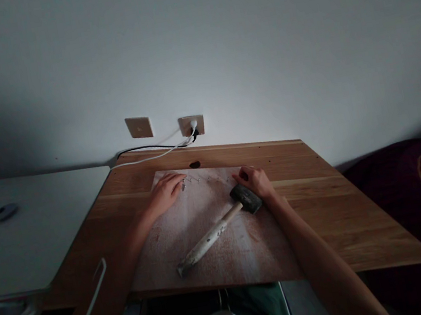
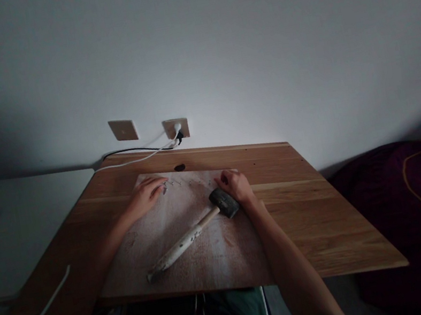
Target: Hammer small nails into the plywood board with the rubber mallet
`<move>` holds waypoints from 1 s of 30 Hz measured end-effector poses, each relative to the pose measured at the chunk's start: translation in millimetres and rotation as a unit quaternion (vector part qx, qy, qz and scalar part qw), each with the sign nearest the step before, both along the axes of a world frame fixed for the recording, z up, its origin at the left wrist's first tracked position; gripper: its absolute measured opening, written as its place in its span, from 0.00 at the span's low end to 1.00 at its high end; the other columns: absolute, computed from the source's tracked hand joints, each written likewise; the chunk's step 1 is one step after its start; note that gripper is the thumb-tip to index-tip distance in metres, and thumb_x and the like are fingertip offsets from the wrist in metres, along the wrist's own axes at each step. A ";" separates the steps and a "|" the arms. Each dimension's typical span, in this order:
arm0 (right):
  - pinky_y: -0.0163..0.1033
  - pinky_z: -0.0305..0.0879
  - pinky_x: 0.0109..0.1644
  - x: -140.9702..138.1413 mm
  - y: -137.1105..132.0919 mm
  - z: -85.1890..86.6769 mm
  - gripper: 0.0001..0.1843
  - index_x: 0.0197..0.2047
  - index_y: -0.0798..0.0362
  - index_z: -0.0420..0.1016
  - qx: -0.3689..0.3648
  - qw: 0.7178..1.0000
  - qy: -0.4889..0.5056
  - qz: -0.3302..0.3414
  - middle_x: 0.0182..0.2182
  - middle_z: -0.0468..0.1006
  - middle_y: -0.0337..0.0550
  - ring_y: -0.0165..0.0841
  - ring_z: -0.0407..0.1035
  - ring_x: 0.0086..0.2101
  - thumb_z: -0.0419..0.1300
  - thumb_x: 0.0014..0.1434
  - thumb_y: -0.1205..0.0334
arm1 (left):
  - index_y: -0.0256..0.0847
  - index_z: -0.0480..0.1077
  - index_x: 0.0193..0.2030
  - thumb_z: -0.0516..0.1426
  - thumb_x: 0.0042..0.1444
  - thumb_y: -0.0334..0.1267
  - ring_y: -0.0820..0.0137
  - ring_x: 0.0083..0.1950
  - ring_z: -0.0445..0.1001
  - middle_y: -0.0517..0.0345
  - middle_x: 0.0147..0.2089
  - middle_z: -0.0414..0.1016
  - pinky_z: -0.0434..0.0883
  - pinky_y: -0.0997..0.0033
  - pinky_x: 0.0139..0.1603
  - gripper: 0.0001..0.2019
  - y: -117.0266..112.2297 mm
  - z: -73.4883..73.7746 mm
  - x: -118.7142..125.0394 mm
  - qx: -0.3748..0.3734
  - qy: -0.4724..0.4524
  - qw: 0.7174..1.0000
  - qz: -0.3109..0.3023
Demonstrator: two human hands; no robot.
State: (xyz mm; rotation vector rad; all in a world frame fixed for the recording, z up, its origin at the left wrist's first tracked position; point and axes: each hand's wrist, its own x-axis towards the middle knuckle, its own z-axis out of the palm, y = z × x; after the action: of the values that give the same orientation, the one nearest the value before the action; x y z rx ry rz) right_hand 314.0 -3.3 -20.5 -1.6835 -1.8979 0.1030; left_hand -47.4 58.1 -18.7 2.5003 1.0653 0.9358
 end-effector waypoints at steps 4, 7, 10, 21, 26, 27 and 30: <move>0.38 0.65 0.37 0.5 -0.8 1.7 0.16 0.28 0.47 0.70 -0.003 1.000 -0.012 0.009 0.29 0.81 0.45 0.37 0.73 0.30 0.61 0.67 0.51 | 0.45 0.82 0.54 0.54 0.69 0.32 0.60 0.57 0.80 0.52 0.53 0.85 0.75 0.56 0.64 0.15 3.7 -0.4 2.6 0.006 0.017 1.000 -0.019; 0.38 0.64 0.37 0.7 -1.0 2.0 0.16 0.29 0.47 0.70 -0.004 1.000 -0.020 0.012 0.29 0.81 0.45 0.37 0.73 0.30 0.61 0.67 0.52 | 0.45 0.82 0.52 0.56 0.69 0.32 0.60 0.54 0.81 0.52 0.50 0.85 0.75 0.57 0.62 0.14 9.3 1.3 5.8 0.010 0.027 0.999 -0.018; 0.37 0.64 0.37 1.1 -0.8 1.6 0.16 0.29 0.48 0.71 -0.005 1.000 -0.026 0.011 0.30 0.81 0.45 0.36 0.73 0.31 0.61 0.68 0.52 | 0.46 0.82 0.52 0.57 0.69 0.32 0.60 0.52 0.80 0.53 0.48 0.85 0.75 0.58 0.60 0.13 15.8 5.5 9.5 0.017 0.042 0.999 -0.013; 0.37 0.62 0.37 2.0 0.2 -0.1 0.15 0.30 0.48 0.73 -0.011 0.999 -0.038 0.006 0.31 0.82 0.44 0.36 0.73 0.31 0.62 0.69 0.53 | 0.43 0.76 0.32 0.62 0.70 0.43 0.65 0.38 0.76 0.56 0.35 0.76 0.69 0.66 0.43 0.14 15.1 24.5 26.2 0.021 0.068 0.997 0.037; 0.37 0.63 0.38 2.4 1.1 -1.3 0.15 0.31 0.48 0.73 -0.010 0.999 -0.040 0.004 0.31 0.82 0.45 0.37 0.74 0.32 0.62 0.70 0.53 | 0.43 0.74 0.35 0.62 0.69 0.47 0.63 0.42 0.77 0.56 0.37 0.76 0.72 0.64 0.48 0.13 4.7 24.4 27.5 -0.005 0.053 0.998 -0.018; 0.37 0.63 0.38 2.5 1.2 -1.5 0.15 0.31 0.48 0.73 -0.010 0.999 -0.040 0.004 0.31 0.82 0.45 0.37 0.74 0.32 0.62 0.70 0.53 | 0.43 0.75 0.38 0.63 0.68 0.47 0.62 0.44 0.78 0.55 0.41 0.77 0.73 0.63 0.50 0.11 4.3 24.3 27.4 -0.009 0.044 0.999 -0.016; 0.37 0.63 0.38 2.8 1.3 -1.7 0.15 0.31 0.48 0.73 -0.010 0.999 -0.042 0.004 0.31 0.82 0.45 0.37 0.74 0.32 0.62 0.70 0.53 | 0.43 0.77 0.51 0.63 0.68 0.42 0.62 0.48 0.80 0.52 0.51 0.79 0.75 0.62 0.55 0.09 8.0 23.9 28.4 -0.031 0.033 0.999 -0.021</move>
State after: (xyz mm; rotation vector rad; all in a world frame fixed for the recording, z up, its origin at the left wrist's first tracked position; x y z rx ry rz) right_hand 316.8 -2.0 -22.2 -1.7181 -1.9712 0.0573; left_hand -19.0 66.1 5.2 2.5094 1.0406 0.8013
